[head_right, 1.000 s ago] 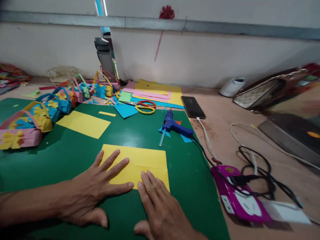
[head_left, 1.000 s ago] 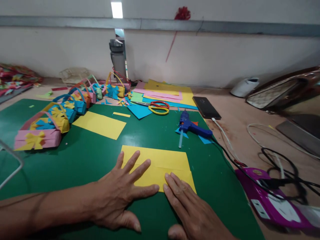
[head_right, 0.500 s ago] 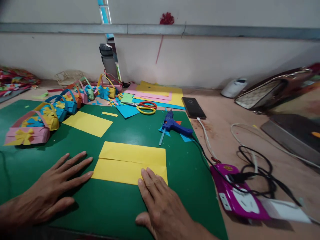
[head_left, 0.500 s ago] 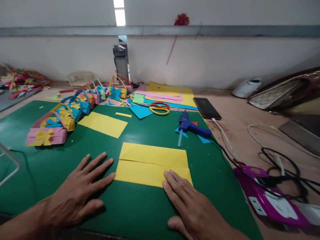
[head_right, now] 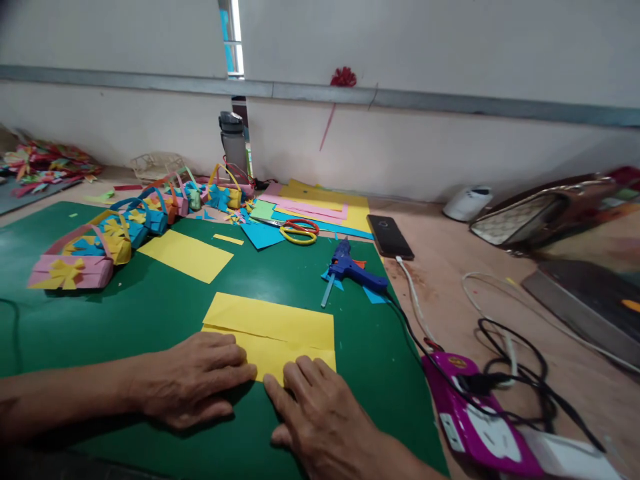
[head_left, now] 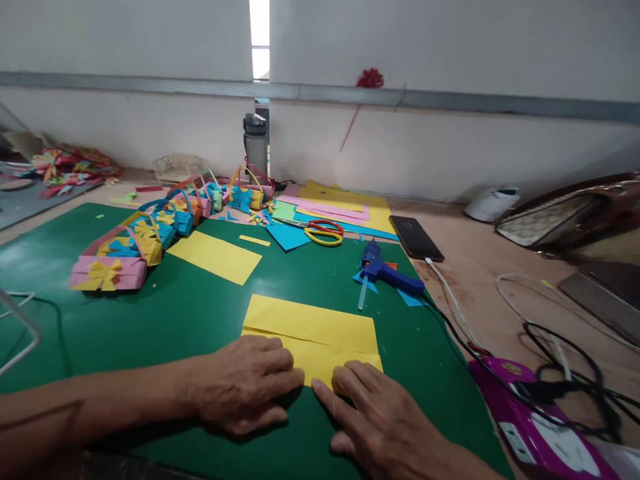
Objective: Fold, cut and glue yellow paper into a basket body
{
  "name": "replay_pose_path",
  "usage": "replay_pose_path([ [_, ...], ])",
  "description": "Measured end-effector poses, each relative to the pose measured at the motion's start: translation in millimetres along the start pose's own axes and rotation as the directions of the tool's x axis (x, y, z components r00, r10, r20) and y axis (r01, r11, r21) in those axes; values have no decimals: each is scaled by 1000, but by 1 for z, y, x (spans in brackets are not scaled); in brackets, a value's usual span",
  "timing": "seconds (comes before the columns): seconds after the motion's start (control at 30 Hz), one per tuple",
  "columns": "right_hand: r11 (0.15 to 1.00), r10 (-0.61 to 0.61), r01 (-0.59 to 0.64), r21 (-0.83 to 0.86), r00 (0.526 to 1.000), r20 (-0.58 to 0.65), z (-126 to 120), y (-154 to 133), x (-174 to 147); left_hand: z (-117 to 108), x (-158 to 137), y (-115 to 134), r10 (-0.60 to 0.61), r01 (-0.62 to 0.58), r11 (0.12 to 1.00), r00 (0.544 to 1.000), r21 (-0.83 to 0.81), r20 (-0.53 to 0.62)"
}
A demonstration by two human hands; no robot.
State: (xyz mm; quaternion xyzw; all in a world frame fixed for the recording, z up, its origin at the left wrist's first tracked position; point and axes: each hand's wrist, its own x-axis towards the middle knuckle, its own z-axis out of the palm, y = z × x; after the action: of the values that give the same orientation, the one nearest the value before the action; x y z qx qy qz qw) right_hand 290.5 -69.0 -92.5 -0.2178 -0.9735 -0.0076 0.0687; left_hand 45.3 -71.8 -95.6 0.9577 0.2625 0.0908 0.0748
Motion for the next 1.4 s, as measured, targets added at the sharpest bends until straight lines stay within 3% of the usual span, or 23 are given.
replay_pose_path([
  [0.27,997,-62,57,54,992,111,-2,11,9,5,0,-6,49,-47,998,998,-50,46],
  [0.47,994,-97,98,53,995,-23,4,20,-1,6,5,-8,72,-70,996,997,-53,28],
  [0.63,991,-101,110,79,989,-105,4,26,-13,4,12,-5,83,-83,997,994,-4,76],
  [0.97,996,91,-91,-11,996,-24,-13,16,-51,-11,39,6,116,-140,989,942,55,316],
  [1.2,978,206,-204,-52,978,42,-20,9,-67,-11,41,11,98,-138,985,942,103,322],
  [1.4,970,235,-228,-80,968,84,-26,5,-68,-17,44,15,56,-109,987,927,123,372],
])
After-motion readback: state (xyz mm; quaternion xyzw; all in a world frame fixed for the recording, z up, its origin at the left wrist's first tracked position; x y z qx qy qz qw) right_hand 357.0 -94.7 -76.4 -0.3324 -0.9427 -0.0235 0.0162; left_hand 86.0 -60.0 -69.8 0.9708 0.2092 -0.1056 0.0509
